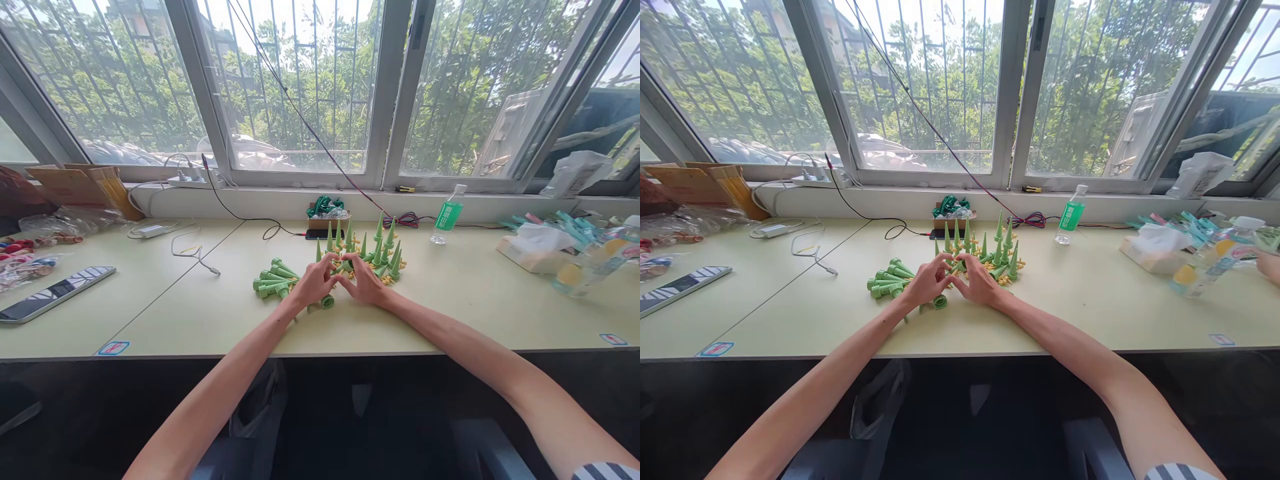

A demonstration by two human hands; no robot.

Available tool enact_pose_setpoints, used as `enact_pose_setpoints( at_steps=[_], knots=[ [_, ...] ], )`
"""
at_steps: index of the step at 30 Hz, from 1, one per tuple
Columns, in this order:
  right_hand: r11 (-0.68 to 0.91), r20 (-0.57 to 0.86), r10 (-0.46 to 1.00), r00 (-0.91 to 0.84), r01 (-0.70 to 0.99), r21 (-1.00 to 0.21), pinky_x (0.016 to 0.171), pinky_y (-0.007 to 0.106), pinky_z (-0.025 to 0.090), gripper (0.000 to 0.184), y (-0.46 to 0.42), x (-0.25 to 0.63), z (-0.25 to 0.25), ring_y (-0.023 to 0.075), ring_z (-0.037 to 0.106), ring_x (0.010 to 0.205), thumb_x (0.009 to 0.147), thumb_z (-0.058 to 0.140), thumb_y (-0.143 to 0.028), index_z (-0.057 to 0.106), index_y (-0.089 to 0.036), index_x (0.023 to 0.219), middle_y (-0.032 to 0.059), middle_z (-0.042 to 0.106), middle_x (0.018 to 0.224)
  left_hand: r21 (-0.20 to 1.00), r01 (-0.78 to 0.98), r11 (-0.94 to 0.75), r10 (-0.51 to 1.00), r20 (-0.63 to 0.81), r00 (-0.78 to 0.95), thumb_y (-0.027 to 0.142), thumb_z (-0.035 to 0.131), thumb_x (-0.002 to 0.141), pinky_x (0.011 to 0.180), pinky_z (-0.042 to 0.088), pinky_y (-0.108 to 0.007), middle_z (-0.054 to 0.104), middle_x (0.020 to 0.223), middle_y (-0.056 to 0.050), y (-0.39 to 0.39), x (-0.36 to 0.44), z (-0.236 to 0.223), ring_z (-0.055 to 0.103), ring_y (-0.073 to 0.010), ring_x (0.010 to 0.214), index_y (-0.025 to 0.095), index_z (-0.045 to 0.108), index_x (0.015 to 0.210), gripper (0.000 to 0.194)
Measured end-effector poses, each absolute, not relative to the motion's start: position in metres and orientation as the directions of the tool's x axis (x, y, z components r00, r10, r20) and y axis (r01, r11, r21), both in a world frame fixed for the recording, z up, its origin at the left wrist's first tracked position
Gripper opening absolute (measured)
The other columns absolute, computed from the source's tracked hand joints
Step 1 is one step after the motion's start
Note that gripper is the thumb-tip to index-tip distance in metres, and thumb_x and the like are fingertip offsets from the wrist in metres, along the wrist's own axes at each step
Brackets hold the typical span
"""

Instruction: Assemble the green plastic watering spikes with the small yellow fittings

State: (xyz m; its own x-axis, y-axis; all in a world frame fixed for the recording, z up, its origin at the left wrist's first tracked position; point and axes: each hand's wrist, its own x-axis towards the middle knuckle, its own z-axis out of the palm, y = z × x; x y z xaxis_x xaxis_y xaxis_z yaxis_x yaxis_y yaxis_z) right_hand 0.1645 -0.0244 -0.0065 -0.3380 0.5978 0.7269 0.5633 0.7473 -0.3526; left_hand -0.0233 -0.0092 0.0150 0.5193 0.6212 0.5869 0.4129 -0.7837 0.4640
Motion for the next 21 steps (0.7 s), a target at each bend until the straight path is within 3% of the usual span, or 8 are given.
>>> enact_pose_setpoints(
  at_steps=[5, 11, 21],
  knots=[
    [0.739, 0.735, 0.604, -0.308, 0.563, -0.371, 0.072, 0.035, 0.049, 0.047, -0.0260, 0.1628, -0.0058, 0.0192, 0.057, 0.078, 0.089, 0.060, -0.040, 0.037, -0.021, 0.125, 0.0104, 0.059, 0.108, 0.466, 0.414, -0.782, 0.623, 0.573, 0.533, 0.014, 0.055, 0.080, 0.055, 0.042, -0.019, 0.065, 0.081, 0.002, -0.0098, -0.0226, 0.0140, 0.050, -0.0067, 0.049, 0.021, 0.048, 0.118, 0.038],
    [0.737, 0.760, 0.591, -0.270, 0.565, -0.372, 0.061, 0.029, 0.045, 0.055, -0.0262, 0.1612, -0.0056, 0.0121, 0.046, 0.062, 0.086, 0.064, -0.039, 0.033, -0.022, 0.129, 0.0047, 0.057, 0.098, 0.492, 0.361, -0.792, 0.606, 0.565, 0.560, 0.010, 0.050, 0.079, 0.054, 0.043, -0.018, 0.066, 0.081, 0.003, -0.0108, -0.0236, 0.0138, 0.050, -0.0064, 0.049, 0.024, 0.037, 0.137, 0.061],
    [0.733, 0.775, 0.591, -0.226, 0.552, -0.398, 0.064, 0.032, 0.050, 0.063, -0.0243, 0.1631, -0.0073, 0.0156, 0.052, 0.067, 0.086, 0.065, -0.045, 0.032, -0.025, 0.136, 0.0018, 0.056, 0.087, 0.454, 0.392, -0.800, 0.599, 0.559, 0.574, 0.014, 0.053, 0.081, 0.058, 0.045, -0.018, 0.069, 0.081, 0.002, -0.0071, -0.0250, 0.0117, 0.049, -0.0055, 0.050, 0.026, 0.047, 0.141, 0.061]
  ],
)
